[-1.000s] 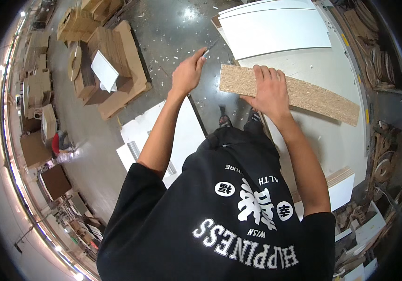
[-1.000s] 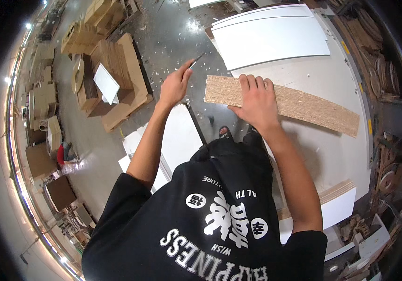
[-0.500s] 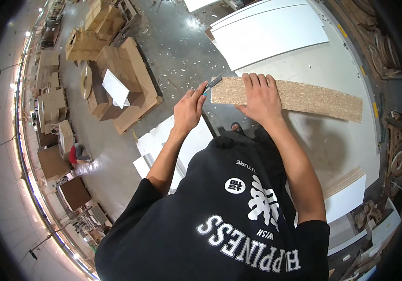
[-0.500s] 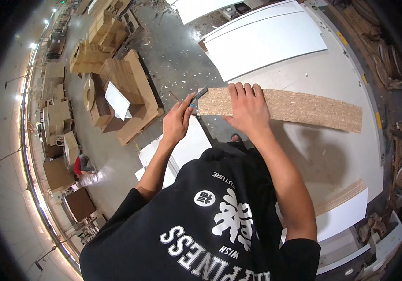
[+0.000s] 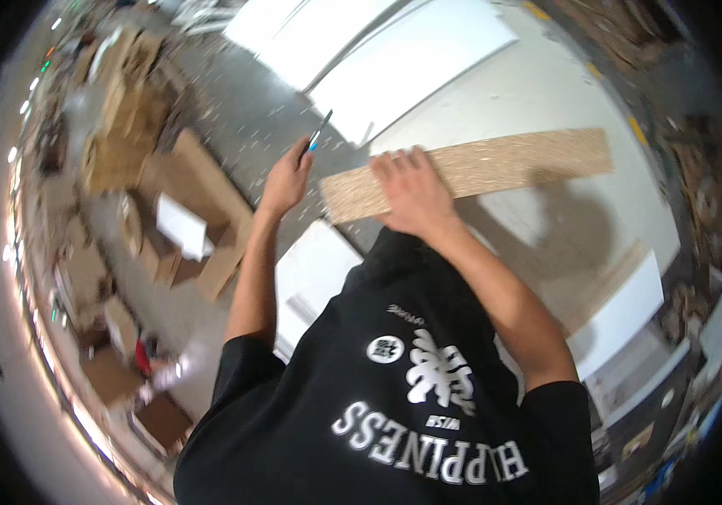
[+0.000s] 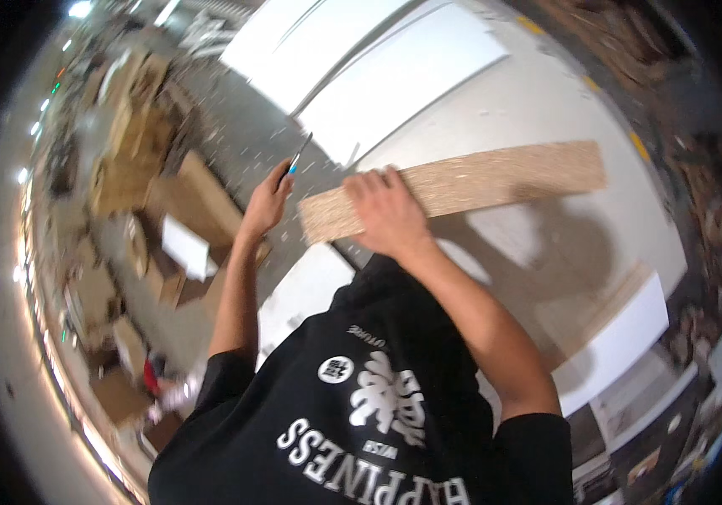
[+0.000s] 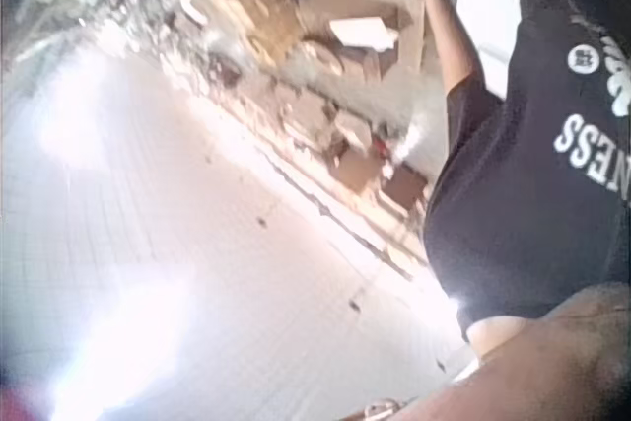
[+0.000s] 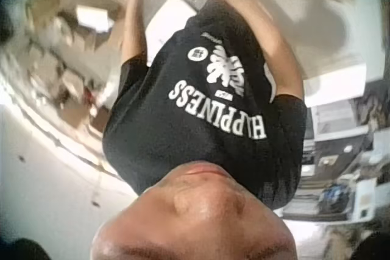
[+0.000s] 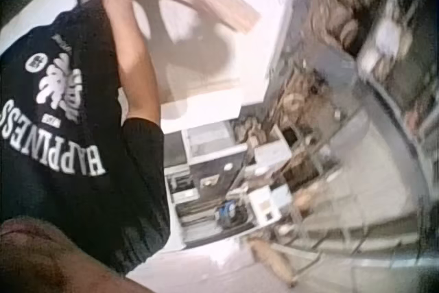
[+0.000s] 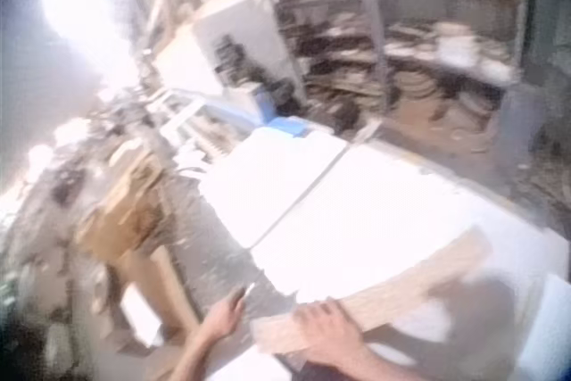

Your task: Trim and clean the edges of laminated wood panels using a utility knife and stack them on a workbench.

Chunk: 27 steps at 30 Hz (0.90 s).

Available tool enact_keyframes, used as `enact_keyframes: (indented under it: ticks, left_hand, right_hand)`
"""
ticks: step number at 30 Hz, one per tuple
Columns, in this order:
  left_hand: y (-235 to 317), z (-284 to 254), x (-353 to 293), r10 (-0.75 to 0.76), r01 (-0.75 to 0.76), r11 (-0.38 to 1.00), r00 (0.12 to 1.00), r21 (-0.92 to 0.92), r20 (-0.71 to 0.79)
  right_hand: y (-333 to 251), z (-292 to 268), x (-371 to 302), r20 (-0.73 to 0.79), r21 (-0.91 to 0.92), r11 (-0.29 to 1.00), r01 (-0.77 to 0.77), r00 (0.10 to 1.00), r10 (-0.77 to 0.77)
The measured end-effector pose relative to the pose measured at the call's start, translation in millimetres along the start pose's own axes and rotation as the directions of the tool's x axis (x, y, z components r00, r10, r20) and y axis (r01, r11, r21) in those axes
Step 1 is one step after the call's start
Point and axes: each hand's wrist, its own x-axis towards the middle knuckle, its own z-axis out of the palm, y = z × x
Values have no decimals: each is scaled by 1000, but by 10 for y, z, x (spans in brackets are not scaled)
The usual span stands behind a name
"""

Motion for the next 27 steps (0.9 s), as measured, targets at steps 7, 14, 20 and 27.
enact_keyframes:
  ticks: [7, 14, 20, 27]
  left_hand:
    - [536, 796, 1176, 228, -218, 970, 654, -108, 721]
    - [576, 1264, 1293, 395, -285, 914, 455, -290, 798]
    - [171, 404, 756, 230, 143, 892, 673, -429, 703]
    - [-218, 620, 219, 217, 764, 419, 440, -491, 871]
  right_hand:
    - [-111, -26, -44, -95, -170, 985, -3, 995, -14]
    - [-114, 16, -103, -170, -147, 989, -26, 985, 0]
    - [-100, 171, -99, -264, -56, 998, -13, 964, -2]
    - [-109, 212, -66, -234, -116, 992, -42, 972, 14]
